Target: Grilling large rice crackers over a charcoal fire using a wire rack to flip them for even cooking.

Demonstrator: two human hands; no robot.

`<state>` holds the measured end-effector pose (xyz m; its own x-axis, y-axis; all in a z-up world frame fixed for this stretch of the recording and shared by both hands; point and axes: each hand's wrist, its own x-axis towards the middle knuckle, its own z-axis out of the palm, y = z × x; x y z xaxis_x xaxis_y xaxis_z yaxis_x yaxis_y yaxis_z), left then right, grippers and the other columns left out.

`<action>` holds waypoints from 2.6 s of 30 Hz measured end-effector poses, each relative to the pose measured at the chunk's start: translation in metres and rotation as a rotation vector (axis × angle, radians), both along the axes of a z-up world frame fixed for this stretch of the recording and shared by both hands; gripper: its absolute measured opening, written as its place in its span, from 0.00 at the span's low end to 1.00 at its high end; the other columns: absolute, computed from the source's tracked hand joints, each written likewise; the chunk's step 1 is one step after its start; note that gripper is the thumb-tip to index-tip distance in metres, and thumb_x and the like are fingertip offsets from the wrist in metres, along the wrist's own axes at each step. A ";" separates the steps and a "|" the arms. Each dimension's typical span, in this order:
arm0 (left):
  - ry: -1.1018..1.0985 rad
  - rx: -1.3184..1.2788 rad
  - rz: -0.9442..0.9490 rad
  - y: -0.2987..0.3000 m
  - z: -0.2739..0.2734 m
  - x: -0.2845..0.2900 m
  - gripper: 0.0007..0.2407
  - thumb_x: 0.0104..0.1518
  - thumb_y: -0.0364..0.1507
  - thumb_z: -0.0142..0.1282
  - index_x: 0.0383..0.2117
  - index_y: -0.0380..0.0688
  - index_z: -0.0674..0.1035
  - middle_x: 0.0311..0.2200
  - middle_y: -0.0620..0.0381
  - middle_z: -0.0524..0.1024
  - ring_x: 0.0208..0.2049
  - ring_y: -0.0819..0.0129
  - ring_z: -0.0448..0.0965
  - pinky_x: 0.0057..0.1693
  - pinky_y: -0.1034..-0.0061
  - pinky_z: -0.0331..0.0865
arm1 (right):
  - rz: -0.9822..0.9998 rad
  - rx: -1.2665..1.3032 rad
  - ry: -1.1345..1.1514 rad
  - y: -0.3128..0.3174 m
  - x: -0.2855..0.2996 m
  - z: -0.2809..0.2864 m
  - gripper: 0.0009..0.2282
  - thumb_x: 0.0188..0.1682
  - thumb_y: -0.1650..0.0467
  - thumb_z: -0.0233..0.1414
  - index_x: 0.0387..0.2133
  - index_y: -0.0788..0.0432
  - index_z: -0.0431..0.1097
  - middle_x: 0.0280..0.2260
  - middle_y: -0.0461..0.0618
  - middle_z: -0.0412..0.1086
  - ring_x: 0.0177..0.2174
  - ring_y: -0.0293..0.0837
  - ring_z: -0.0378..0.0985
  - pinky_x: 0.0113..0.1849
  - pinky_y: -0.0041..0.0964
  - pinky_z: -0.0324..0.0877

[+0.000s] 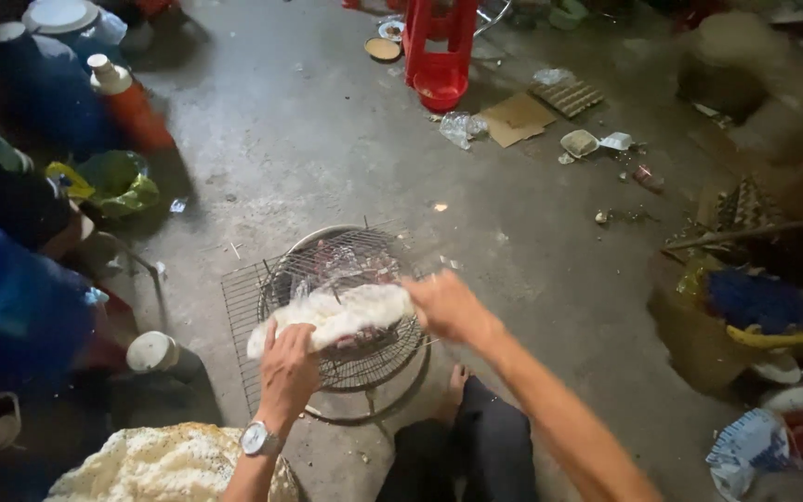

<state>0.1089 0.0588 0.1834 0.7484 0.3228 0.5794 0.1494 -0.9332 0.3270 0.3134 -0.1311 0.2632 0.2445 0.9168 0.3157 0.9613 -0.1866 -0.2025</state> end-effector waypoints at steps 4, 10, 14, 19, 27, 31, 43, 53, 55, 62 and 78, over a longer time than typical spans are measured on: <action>0.023 -0.326 0.211 -0.014 -0.008 -0.027 0.08 0.59 0.31 0.50 0.29 0.38 0.73 0.22 0.55 0.71 0.19 0.70 0.68 0.28 0.78 0.66 | -0.062 -0.111 0.022 0.052 0.043 0.037 0.04 0.38 0.74 0.51 0.20 0.56 0.62 0.20 0.47 0.70 0.18 0.46 0.69 0.24 0.41 0.67; -0.507 -1.834 0.254 -0.029 -0.092 -0.046 0.17 0.60 0.29 0.48 0.46 0.21 0.68 0.42 0.37 0.70 0.38 0.53 0.75 0.42 0.70 0.74 | -0.014 -0.251 -0.417 0.109 0.052 0.052 0.04 0.41 0.69 0.46 0.21 0.54 0.68 0.25 0.47 0.73 0.28 0.44 0.75 0.32 0.39 0.70; -0.658 -2.084 0.407 -0.023 -0.143 -0.026 0.17 0.62 0.34 0.47 0.47 0.28 0.71 0.44 0.44 0.73 0.39 0.63 0.75 0.43 0.79 0.73 | -0.039 -0.217 -0.226 0.088 0.014 0.046 0.06 0.44 0.76 0.42 0.21 0.61 0.66 0.18 0.47 0.65 0.13 0.41 0.64 0.16 0.36 0.61; -0.711 -2.091 0.457 0.008 -0.213 -0.030 0.16 0.62 0.35 0.49 0.46 0.31 0.72 0.42 0.47 0.75 0.35 0.66 0.77 0.35 0.86 0.71 | -0.011 -0.030 -0.299 0.010 -0.057 -0.036 0.19 0.40 0.75 0.45 0.44 0.79 0.63 0.12 0.52 0.64 0.11 0.46 0.64 0.28 0.40 0.67; -0.791 -2.034 0.574 0.051 -0.215 -0.055 0.14 0.61 0.30 0.50 0.45 0.26 0.70 0.41 0.45 0.75 0.36 0.65 0.78 0.40 0.80 0.77 | -0.197 -0.268 -0.035 -0.060 -0.108 -0.227 0.26 0.38 0.78 0.44 0.54 0.79 0.53 0.18 0.55 0.66 0.19 0.49 0.67 0.31 0.37 0.64; -0.624 -2.039 0.612 0.057 -0.211 -0.065 0.15 0.60 0.32 0.52 0.44 0.29 0.73 0.41 0.44 0.75 0.36 0.62 0.78 0.40 0.77 0.75 | -0.245 -0.301 0.032 -0.059 -0.112 -0.259 0.27 0.39 0.77 0.43 0.55 0.77 0.52 0.21 0.60 0.69 0.21 0.54 0.70 0.33 0.41 0.66; -0.275 -1.879 0.659 -0.003 -0.130 -0.103 0.15 0.61 0.28 0.46 0.49 0.26 0.72 0.48 0.34 0.73 0.46 0.50 0.76 0.48 0.66 0.74 | -0.171 -0.362 -0.037 -0.061 -0.109 -0.280 0.29 0.38 0.76 0.45 0.55 0.81 0.51 0.19 0.59 0.69 0.20 0.51 0.71 0.32 0.38 0.65; -0.160 -1.892 0.608 -0.033 -0.195 -0.129 0.18 0.60 0.30 0.46 0.50 0.24 0.71 0.48 0.34 0.73 0.48 0.48 0.75 0.50 0.63 0.71 | -0.159 -0.401 -0.028 -0.060 -0.110 -0.276 0.30 0.37 0.76 0.47 0.55 0.82 0.49 0.19 0.58 0.69 0.20 0.51 0.71 0.33 0.39 0.66; -0.165 -1.887 0.599 -0.036 -0.197 -0.128 0.18 0.59 0.30 0.47 0.50 0.24 0.71 0.47 0.34 0.73 0.47 0.48 0.75 0.50 0.64 0.71 | -0.153 -0.398 -0.029 -0.060 -0.110 -0.279 0.29 0.38 0.76 0.46 0.55 0.82 0.49 0.19 0.59 0.69 0.21 0.52 0.71 0.33 0.39 0.65; 0.065 -1.352 0.676 -0.045 -0.198 -0.116 0.21 0.54 0.33 0.53 0.53 0.34 0.70 0.50 0.43 0.72 0.49 0.57 0.73 0.53 0.69 0.69 | -0.150 -0.378 0.000 -0.061 -0.108 -0.278 0.29 0.38 0.75 0.47 0.55 0.82 0.49 0.19 0.58 0.69 0.20 0.51 0.70 0.32 0.39 0.66; 0.174 -0.205 0.356 -0.050 -0.183 -0.069 0.41 0.40 0.24 0.57 0.65 0.43 0.46 0.67 0.38 0.30 0.67 0.46 0.26 0.68 0.49 0.24 | -0.177 -0.368 0.038 -0.060 -0.108 -0.281 0.29 0.37 0.77 0.46 0.55 0.81 0.49 0.19 0.61 0.69 0.18 0.55 0.69 0.28 0.43 0.67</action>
